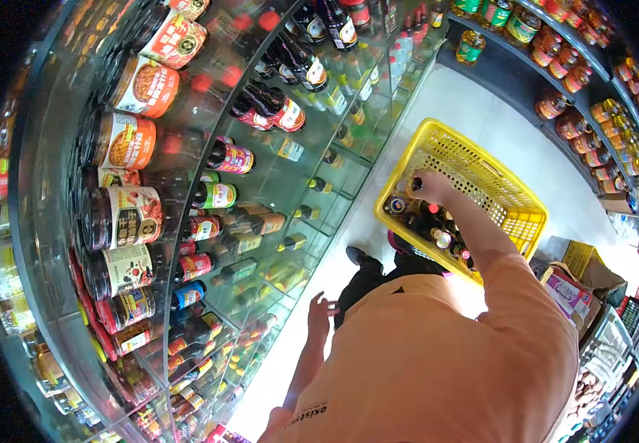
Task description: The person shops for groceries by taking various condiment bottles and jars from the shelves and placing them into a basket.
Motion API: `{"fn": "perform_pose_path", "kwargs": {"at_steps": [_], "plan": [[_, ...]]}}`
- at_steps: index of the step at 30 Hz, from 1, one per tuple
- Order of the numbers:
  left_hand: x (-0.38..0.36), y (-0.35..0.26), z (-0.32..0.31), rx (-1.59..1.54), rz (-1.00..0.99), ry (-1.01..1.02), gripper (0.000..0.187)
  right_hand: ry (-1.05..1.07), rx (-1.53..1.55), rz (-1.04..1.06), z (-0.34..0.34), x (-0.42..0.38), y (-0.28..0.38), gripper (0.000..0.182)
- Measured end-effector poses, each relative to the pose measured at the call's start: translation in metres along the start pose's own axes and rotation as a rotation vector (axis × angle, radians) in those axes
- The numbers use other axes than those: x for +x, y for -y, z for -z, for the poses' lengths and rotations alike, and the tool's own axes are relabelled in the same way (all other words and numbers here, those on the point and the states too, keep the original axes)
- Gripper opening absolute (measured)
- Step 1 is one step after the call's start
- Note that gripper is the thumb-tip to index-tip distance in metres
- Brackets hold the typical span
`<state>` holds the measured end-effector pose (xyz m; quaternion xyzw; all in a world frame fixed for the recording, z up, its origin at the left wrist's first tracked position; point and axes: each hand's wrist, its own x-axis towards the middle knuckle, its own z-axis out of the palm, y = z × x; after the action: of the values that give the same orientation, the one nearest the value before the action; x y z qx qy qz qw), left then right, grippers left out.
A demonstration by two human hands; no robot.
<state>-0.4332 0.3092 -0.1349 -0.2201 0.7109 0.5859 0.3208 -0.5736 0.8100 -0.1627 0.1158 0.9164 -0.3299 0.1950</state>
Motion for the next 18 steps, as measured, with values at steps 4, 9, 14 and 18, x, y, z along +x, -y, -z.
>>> {"fn": "perform_pose_path", "kwargs": {"at_steps": [4,9,14,18], "plan": [[-0.048,0.085,0.026,0.049,0.265,-0.262,0.042,-0.036,-0.025,-0.089,-0.064,0.048,-0.047,0.06],[-0.123,0.29,0.121,1.0,0.147,-0.008,0.049,0.229,-0.067,-0.161,-0.088,0.087,-0.054,0.06],[-0.191,0.266,0.076,0.679,0.396,-0.139,0.049,0.284,-0.165,-0.165,-0.14,0.112,-0.089,0.058],[-0.203,0.247,0.059,0.608,0.447,-0.176,0.049,0.255,-0.173,-0.156,-0.175,0.123,-0.109,0.055]]}}
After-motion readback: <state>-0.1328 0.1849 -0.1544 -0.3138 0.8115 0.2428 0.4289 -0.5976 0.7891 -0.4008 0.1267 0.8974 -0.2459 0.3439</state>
